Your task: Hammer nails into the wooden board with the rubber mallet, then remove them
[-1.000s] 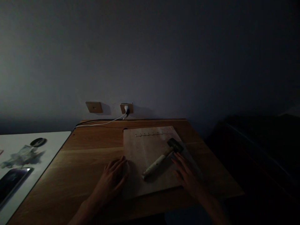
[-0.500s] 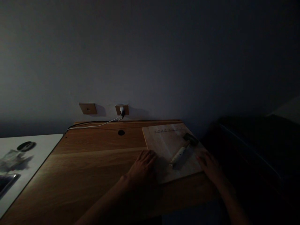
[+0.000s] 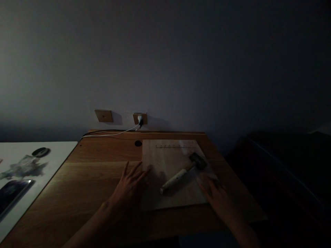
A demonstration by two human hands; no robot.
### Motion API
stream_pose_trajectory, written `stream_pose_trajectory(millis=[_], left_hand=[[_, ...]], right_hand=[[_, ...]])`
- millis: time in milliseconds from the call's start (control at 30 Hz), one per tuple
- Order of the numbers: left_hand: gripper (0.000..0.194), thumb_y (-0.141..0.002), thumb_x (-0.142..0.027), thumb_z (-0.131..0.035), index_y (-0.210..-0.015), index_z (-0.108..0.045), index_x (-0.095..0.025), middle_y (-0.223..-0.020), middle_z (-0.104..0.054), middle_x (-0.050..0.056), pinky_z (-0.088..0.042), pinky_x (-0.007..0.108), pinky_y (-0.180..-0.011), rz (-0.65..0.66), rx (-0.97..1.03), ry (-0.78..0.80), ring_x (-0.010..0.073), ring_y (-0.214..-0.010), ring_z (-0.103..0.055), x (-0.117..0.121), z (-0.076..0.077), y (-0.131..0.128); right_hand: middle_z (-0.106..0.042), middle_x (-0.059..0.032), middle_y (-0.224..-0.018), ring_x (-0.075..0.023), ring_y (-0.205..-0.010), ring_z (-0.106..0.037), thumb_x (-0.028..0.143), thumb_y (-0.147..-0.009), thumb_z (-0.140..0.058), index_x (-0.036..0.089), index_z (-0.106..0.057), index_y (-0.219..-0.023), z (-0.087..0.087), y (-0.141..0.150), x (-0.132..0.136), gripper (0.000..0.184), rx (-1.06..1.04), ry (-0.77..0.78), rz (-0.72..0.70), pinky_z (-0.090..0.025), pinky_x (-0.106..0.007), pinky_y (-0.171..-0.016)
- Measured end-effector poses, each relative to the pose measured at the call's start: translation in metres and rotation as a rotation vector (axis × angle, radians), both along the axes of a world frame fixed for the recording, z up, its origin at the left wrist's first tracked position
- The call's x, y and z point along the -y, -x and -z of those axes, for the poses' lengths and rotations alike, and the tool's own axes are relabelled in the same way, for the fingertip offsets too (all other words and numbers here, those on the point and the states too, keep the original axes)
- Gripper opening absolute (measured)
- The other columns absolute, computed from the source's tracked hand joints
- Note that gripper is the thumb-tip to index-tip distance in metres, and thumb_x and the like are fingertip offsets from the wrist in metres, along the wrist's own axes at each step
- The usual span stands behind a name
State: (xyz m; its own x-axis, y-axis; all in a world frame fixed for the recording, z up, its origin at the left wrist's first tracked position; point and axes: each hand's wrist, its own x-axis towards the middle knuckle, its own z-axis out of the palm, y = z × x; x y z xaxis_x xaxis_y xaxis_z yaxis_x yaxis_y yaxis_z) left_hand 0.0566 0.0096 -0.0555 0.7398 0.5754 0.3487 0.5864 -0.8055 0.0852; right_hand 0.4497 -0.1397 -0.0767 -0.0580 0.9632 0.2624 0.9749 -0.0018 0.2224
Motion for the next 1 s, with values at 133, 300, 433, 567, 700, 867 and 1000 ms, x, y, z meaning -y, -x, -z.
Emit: stream_pose_trajectory(millis=[133,300,433,567,700,867,1000], left_hand=[[0.056,-0.102,-0.041,-0.049,-0.155,-0.037,-0.033,-0.136,-0.067,0.004,-0.001,0.061,-0.124,-0.133,0.001,-0.003,0.0283,-0.142,-0.045,0.009,0.004,0.061],[0.039,-0.099,-0.038,-0.051,-0.137,-0.06,-0.033,-0.128,-0.071,0.005,-0.022,0.063,-0.119,-0.236,0.044,0.023,0.0312,-0.127,-0.058,0.018,-0.001,0.116],[0.034,-0.098,-0.033,-0.05,-0.127,-0.066,-0.024,-0.111,-0.073,0.009,-0.052,0.043,-0.094,-0.319,0.14,0.102,0.0258,-0.101,-0.068,-0.006,-0.012,0.114],[0.035,-0.097,-0.028,-0.049,-0.127,-0.064,-0.019,-0.123,-0.065,0.013,-0.054,0.038,-0.091,-0.285,0.224,0.186,0.0251,-0.105,-0.066,-0.058,-0.018,0.083],[0.028,-0.093,-0.019,-0.05,-0.111,-0.072,-0.018,-0.113,-0.067,0.014,-0.053,0.036,-0.09,-0.206,0.192,0.285,0.0246,-0.102,-0.065,-0.101,-0.016,0.06],[0.028,-0.093,-0.014,-0.046,-0.096,-0.074,-0.017,-0.093,-0.069,0.011,-0.05,0.031,-0.083,-0.155,0.212,0.337,0.0213,-0.089,-0.065,-0.117,-0.013,0.058],[0.03,-0.09,-0.013,-0.048,-0.109,-0.071,-0.017,-0.098,-0.072,0.011,-0.05,0.029,-0.082,-0.206,0.338,0.395,0.0208,-0.089,-0.068,-0.118,-0.01,0.06]], right_hand=[[-0.066,-0.0122,-0.136,-0.0372,-0.109,-0.069,0.015,-0.083,-0.061,0.034,-0.068,-0.125,0.001,0.046,0.013,0.047,0.061,0.135,-0.169,-0.056,-0.053,-0.085],[-0.077,-0.0108,-0.107,-0.0312,-0.084,-0.074,0.047,-0.091,-0.054,0.036,-0.073,-0.108,-0.01,0.055,-0.012,0.028,-0.365,0.14,-0.123,-0.058,-0.045,-0.072],[-0.077,-0.0092,-0.092,-0.0273,-0.081,-0.073,0.048,-0.099,-0.041,0.029,-0.071,-0.103,-0.042,0.072,-0.085,0.036,-0.518,0.104,-0.004,-0.055,-0.038,-0.07],[-0.075,-0.0101,-0.092,-0.0246,-0.086,-0.07,0.035,-0.097,-0.049,0.022,-0.068,-0.092,-0.065,0.108,-0.17,0.023,-0.618,0.17,-0.023,-0.049,-0.033,-0.076],[-0.073,-0.0111,-0.095,-0.0242,-0.097,-0.066,0.025,-0.088,-0.064,0.02,-0.065,-0.081,-0.06,0.129,-0.218,0.009,-0.746,0.225,-0.072,-0.046,-0.034,-0.09],[-0.071,-0.0079,-0.087,-0.0228,-0.092,-0.064,0.023,-0.081,-0.066,0.021,-0.063,-0.076,-0.05,0.122,-0.228,0.006,-0.994,0.188,-0.124,-0.046,-0.036,-0.092],[-0.068,-0.0057,-0.091,-0.0206,-0.082,-0.064,0.052,-0.088,-0.05,0.024,-0.062,-0.096,-0.05,0.112,-0.227,0.032,-1.309,0.102,-0.114,-0.051,-0.035,-0.077]])
